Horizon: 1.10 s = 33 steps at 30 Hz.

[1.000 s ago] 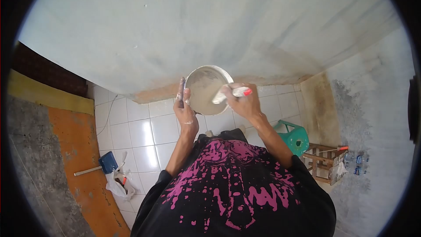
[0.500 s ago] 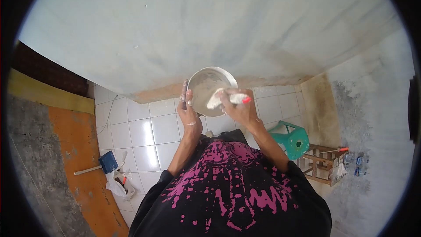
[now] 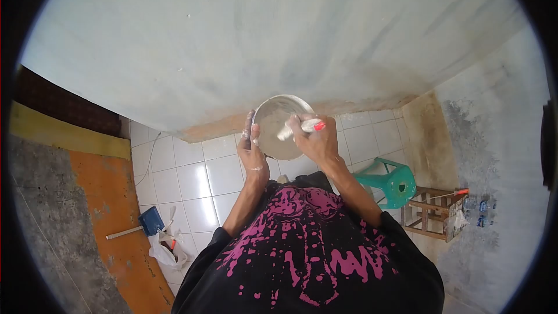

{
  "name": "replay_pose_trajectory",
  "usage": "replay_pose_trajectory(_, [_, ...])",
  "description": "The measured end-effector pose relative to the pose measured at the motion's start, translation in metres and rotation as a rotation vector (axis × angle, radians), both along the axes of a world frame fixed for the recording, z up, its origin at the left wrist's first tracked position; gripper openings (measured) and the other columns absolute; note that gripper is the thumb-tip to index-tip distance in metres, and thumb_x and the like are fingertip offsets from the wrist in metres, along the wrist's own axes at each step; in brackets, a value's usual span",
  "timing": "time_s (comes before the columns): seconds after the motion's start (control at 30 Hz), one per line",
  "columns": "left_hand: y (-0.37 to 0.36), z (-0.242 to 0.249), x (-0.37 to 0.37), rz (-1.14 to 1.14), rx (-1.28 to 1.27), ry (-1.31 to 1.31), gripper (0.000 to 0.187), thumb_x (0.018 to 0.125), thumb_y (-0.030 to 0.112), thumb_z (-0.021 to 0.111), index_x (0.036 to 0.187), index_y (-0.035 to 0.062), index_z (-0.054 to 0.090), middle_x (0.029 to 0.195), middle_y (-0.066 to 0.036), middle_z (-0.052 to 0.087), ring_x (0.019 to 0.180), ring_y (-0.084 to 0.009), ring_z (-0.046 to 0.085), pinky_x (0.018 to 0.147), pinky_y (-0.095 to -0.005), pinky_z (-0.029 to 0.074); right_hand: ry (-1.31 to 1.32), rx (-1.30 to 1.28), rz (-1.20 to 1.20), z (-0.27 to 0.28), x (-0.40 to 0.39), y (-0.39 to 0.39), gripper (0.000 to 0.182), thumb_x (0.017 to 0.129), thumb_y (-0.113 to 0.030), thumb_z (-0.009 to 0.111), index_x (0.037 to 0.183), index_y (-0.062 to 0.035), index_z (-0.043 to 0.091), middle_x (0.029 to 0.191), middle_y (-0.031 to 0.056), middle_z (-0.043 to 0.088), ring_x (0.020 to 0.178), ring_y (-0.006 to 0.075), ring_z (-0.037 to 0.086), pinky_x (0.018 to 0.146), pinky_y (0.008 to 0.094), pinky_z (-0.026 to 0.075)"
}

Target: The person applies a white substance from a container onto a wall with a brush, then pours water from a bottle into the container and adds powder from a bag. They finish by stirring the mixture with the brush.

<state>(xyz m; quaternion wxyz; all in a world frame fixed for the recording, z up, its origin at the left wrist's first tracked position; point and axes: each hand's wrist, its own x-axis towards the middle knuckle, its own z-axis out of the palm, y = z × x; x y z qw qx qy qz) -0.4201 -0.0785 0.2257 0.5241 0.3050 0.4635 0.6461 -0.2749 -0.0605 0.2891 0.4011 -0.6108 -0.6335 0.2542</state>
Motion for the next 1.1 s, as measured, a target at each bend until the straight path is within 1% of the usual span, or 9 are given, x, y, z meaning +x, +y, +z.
replay_pose_trajectory(0.13, [-0.003, 0.003, 0.002, -0.007, -0.040, -0.101, 0.059, 0.098, 0.036, 0.058, 0.142, -0.0020, 0.046, 0.135, -0.011, 0.055, 0.115, -0.0160, 0.054, 0.097, -0.0296, 0.043, 0.281, 0.029, 0.043, -0.001, -0.014, 0.002, 0.028, 0.087, -0.023, 0.066, 0.069, -0.0012, 0.065, 0.060, 0.0172, 0.061, 0.051, 0.0304, 0.061, 0.049, 0.0380, 0.045])
replay_pose_trajectory(0.23, [-0.004, 0.003, 0.007, -0.019, -0.024, -0.151, 0.057, 0.099, 0.034, 0.057, 0.141, -0.0023, 0.046, 0.135, -0.011, 0.055, 0.117, -0.0162, 0.053, 0.098, -0.0307, 0.043, -0.052, 0.067, 0.183, 0.005, -0.005, -0.012, 0.026, 0.087, -0.023, 0.065, 0.071, -0.0023, 0.066, 0.062, 0.0176, 0.062, 0.056, 0.0321, 0.063, 0.053, 0.0366, 0.048])
replay_pose_trajectory(0.37, [-0.007, 0.008, 0.003, -0.036, -0.040, -0.074, 0.062, 0.097, 0.037, 0.058, 0.143, -0.0022, 0.043, 0.138, -0.013, 0.052, 0.122, -0.0196, 0.051, 0.103, -0.0336, 0.041, -0.058, -0.137, 0.027, 0.005, -0.002, -0.005, 0.026, 0.087, -0.023, 0.065, 0.071, -0.0028, 0.067, 0.063, 0.0178, 0.062, 0.059, 0.0330, 0.064, 0.056, 0.0378, 0.049])
replay_pose_trajectory(0.5, [-0.003, 0.008, 0.006, -0.023, -0.002, -0.124, 0.055, 0.100, 0.032, 0.056, 0.141, -0.0023, 0.046, 0.136, -0.012, 0.054, 0.118, -0.0172, 0.053, 0.102, -0.0319, 0.042, 0.097, 0.246, 0.190, 0.001, 0.003, -0.014, 0.026, 0.087, -0.023, 0.064, 0.071, -0.0038, 0.068, 0.059, 0.0162, 0.061, 0.053, 0.0329, 0.062, 0.052, 0.0375, 0.048])
replay_pose_trajectory(0.6, [-0.002, 0.007, 0.003, -0.008, 0.012, -0.036, 0.061, 0.098, 0.036, 0.057, 0.142, -0.0036, 0.043, 0.138, -0.014, 0.051, 0.122, -0.0197, 0.051, 0.104, -0.0344, 0.040, 0.032, -0.212, 0.125, 0.015, 0.025, -0.006, 0.023, 0.087, -0.023, 0.065, 0.075, -0.0048, 0.072, 0.062, 0.0165, 0.064, 0.056, 0.0327, 0.064, 0.054, 0.0360, 0.050])
replay_pose_trajectory(0.73, [0.002, 0.007, -0.001, -0.021, 0.014, -0.087, 0.057, 0.099, 0.034, 0.056, 0.141, -0.0036, 0.046, 0.139, -0.013, 0.052, 0.124, -0.0188, 0.050, 0.106, -0.0337, 0.038, 0.139, 0.024, 0.189, 0.004, 0.006, -0.009, 0.024, 0.087, -0.023, 0.064, 0.075, -0.0044, 0.072, 0.060, 0.0142, 0.064, 0.053, 0.0277, 0.065, 0.052, 0.0361, 0.049])
replay_pose_trajectory(0.97, [0.000, -0.004, -0.003, -0.059, -0.027, -0.043, 0.060, 0.098, 0.037, 0.058, 0.141, -0.0034, 0.046, 0.141, -0.014, 0.050, 0.129, -0.0208, 0.045, 0.110, -0.0358, 0.032, 0.210, -0.095, 0.191, 0.001, 0.023, 0.002, 0.024, 0.087, -0.023, 0.064, 0.075, -0.0048, 0.072, 0.059, 0.0155, 0.063, 0.050, 0.0287, 0.061, 0.051, 0.0353, 0.047])
replay_pose_trajectory(1.0, [-0.001, -0.004, -0.004, -0.065, -0.030, -0.040, 0.060, 0.098, 0.037, 0.058, 0.141, -0.0034, 0.046, 0.141, -0.014, 0.050, 0.129, -0.0208, 0.045, 0.110, -0.0358, 0.032, 0.023, -0.089, 0.293, 0.000, 0.024, 0.004, 0.024, 0.090, -0.021, 0.064, 0.085, 0.0003, 0.074, 0.060, 0.0093, 0.067, 0.050, 0.0115, 0.063, 0.048, 0.0265, 0.049])
replay_pose_trajectory(1.1, [-0.002, -0.001, -0.002, -0.113, -0.041, -0.037, 0.070, 0.095, 0.042, 0.059, 0.144, -0.0034, 0.041, 0.137, -0.016, 0.051, 0.123, -0.0218, 0.051, 0.104, -0.0355, 0.041, -0.019, -0.012, 0.426, 0.009, 0.034, 0.024, 0.022, 0.089, -0.019, 0.064, 0.083, 0.0005, 0.073, 0.061, 0.0103, 0.068, 0.050, 0.0112, 0.064, 0.048, 0.0261, 0.049])
